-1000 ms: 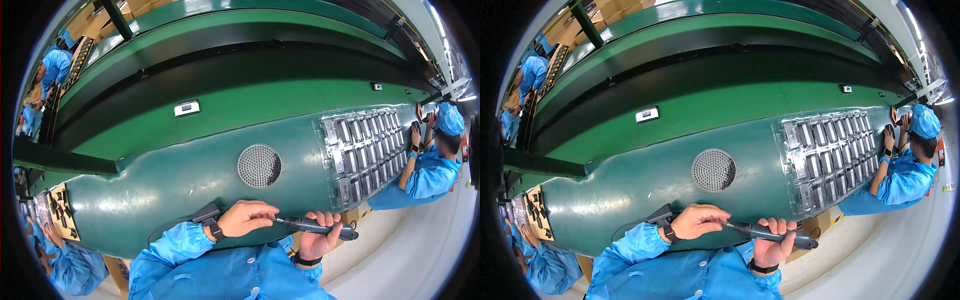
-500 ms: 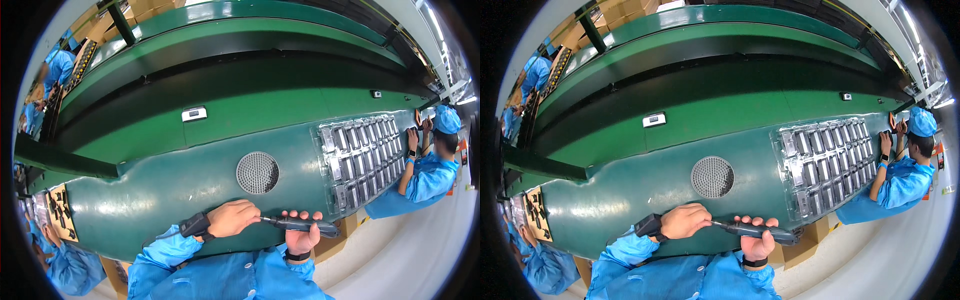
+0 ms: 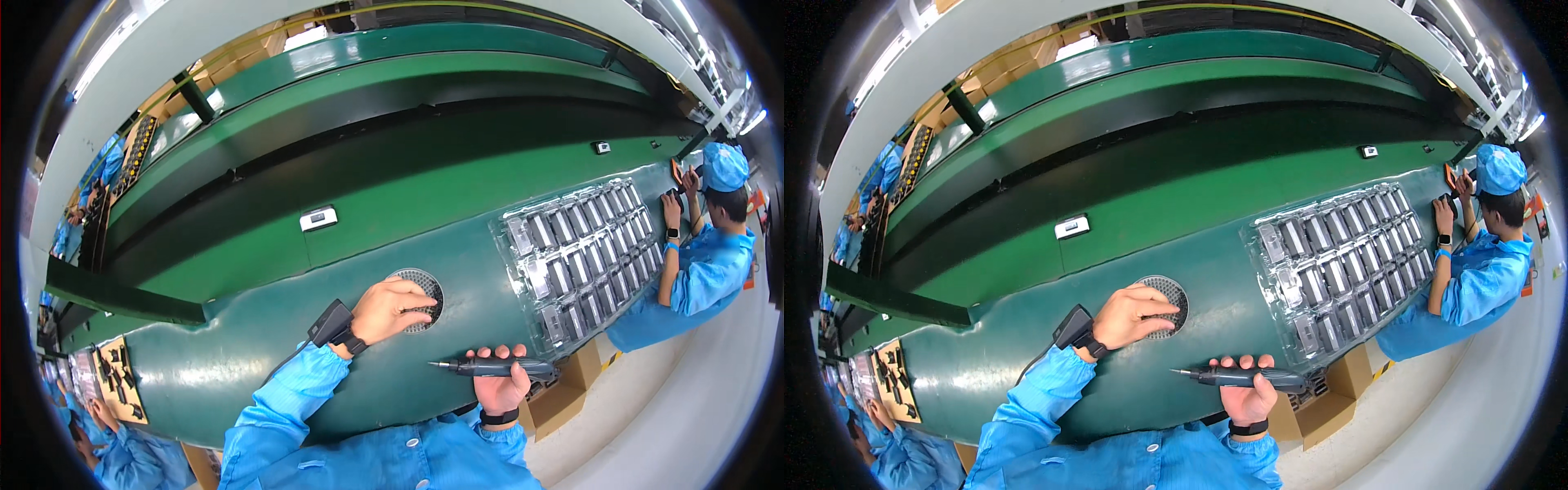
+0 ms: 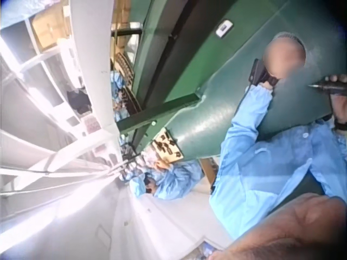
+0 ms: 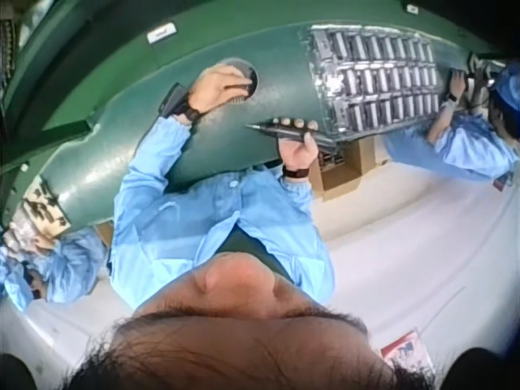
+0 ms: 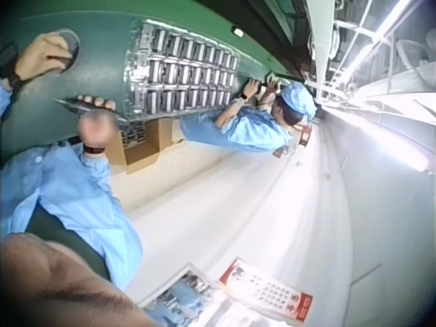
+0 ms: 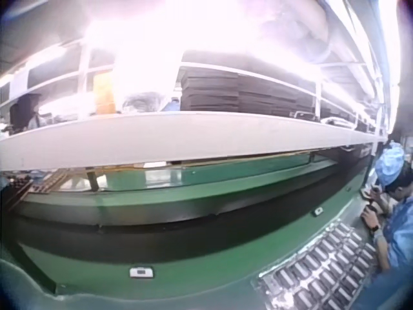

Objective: Assembling small black plastic housing components using an electric screwdriver on a factory assembly line.

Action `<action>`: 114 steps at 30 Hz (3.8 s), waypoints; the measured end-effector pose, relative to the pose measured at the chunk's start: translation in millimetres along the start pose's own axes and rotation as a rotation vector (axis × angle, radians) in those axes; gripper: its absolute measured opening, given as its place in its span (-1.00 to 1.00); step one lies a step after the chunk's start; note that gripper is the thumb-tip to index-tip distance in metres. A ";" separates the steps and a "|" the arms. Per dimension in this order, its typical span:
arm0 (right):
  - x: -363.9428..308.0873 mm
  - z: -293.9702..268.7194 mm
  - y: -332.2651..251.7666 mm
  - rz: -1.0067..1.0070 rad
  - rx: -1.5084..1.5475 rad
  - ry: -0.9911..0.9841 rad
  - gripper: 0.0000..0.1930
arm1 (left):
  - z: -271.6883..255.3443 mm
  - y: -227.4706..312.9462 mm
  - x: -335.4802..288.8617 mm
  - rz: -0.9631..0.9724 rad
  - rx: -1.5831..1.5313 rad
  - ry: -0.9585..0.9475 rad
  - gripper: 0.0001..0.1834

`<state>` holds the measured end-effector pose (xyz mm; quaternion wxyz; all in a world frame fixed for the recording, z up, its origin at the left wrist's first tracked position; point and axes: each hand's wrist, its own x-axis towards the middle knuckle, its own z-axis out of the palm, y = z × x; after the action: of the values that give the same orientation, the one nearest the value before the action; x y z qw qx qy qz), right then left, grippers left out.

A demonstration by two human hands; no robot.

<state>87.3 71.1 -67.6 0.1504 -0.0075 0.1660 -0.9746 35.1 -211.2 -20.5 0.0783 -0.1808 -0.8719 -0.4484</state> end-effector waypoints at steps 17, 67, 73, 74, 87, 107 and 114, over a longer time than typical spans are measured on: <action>4.5 1.1 -0.7 0.096 0.010 -0.056 -0.85 | -104.8 -146.8 -3.9 -0.638 -0.013 0.652 -0.46; 94.6 108.3 44.5 -0.324 -0.440 -0.281 -0.40 | -52.0 -2.2 -125.9 -0.119 0.351 0.061 -0.62; 95.8 103.6 52.0 -0.332 -0.523 -0.307 -0.41 | -54.4 -3.8 -127.0 -0.143 0.318 0.093 -0.59; 96.3 101.8 52.2 -0.329 -0.521 -0.309 -0.41 | -57.1 -1.8 -125.6 -0.129 0.348 0.015 -0.57; 99.6 95.0 57.4 -0.304 -0.607 -0.492 -0.28 | -47.9 11.6 -124.5 -0.151 0.415 -0.173 -0.50; 93.7 101.6 58.0 -0.320 -0.527 -0.425 -0.34 | -49.0 12.0 -126.0 -0.078 0.345 -0.047 -0.55; 74.3 122.6 53.6 -0.338 -0.336 -0.401 -0.43 | -35.3 34.3 -132.9 0.047 0.219 0.315 -0.74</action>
<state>39.9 -38.5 28.2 0.0127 -0.2520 0.2883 -0.9237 170.0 -254.1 -13.7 0.2432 -0.1190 -0.8881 -0.3715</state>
